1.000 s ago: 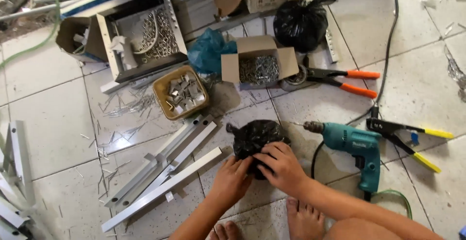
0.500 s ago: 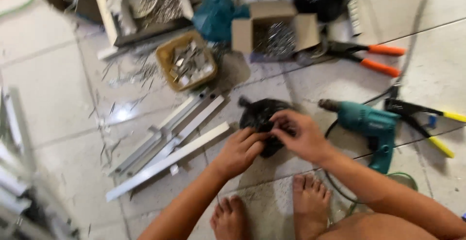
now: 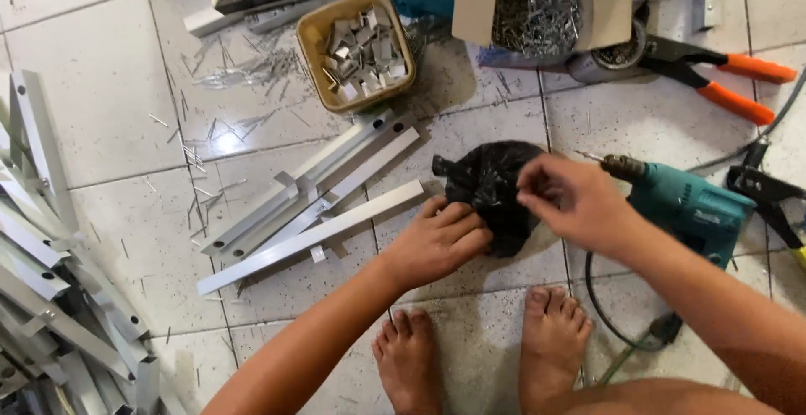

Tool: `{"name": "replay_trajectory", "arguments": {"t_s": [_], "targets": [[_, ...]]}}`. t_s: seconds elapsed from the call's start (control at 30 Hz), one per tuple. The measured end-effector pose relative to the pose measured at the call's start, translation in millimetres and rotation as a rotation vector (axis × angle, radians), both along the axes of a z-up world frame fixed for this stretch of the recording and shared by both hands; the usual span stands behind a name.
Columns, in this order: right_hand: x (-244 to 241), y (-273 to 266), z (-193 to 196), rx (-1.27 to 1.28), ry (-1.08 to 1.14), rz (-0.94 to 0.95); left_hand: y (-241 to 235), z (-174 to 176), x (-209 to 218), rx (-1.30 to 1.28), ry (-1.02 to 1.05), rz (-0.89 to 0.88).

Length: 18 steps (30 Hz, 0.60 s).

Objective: Inserting plastic end caps into square metal tubes and using pliers to adjust components during frame assembly.

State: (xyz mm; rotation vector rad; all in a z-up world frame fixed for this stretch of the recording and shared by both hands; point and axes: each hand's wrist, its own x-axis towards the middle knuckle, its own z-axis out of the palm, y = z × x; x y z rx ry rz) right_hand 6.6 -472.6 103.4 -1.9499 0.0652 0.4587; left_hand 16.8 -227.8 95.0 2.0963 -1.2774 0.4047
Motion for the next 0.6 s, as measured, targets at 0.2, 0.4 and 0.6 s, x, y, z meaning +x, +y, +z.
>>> {"name": "replay_trajectory", "arguments": {"t_s": [0.2, 0.4, 0.6], "targets": [[-26.3, -3.6, -23.2, -0.294, -0.697, 0.434, 14.1, -2.5, 0.3, 0.109, 0.019, -0.013], [-15.4, -36.2, -54.9, -0.837, -0.792, 0.746, 23.5, -22.8, 6.5, 0.219, -0.001, -0.064], [24.4, -34.0, -21.9, -0.935, -0.844, 0.447, 20.5, -38.8, 53.5, 0.313, -0.119, -0.071]]}}
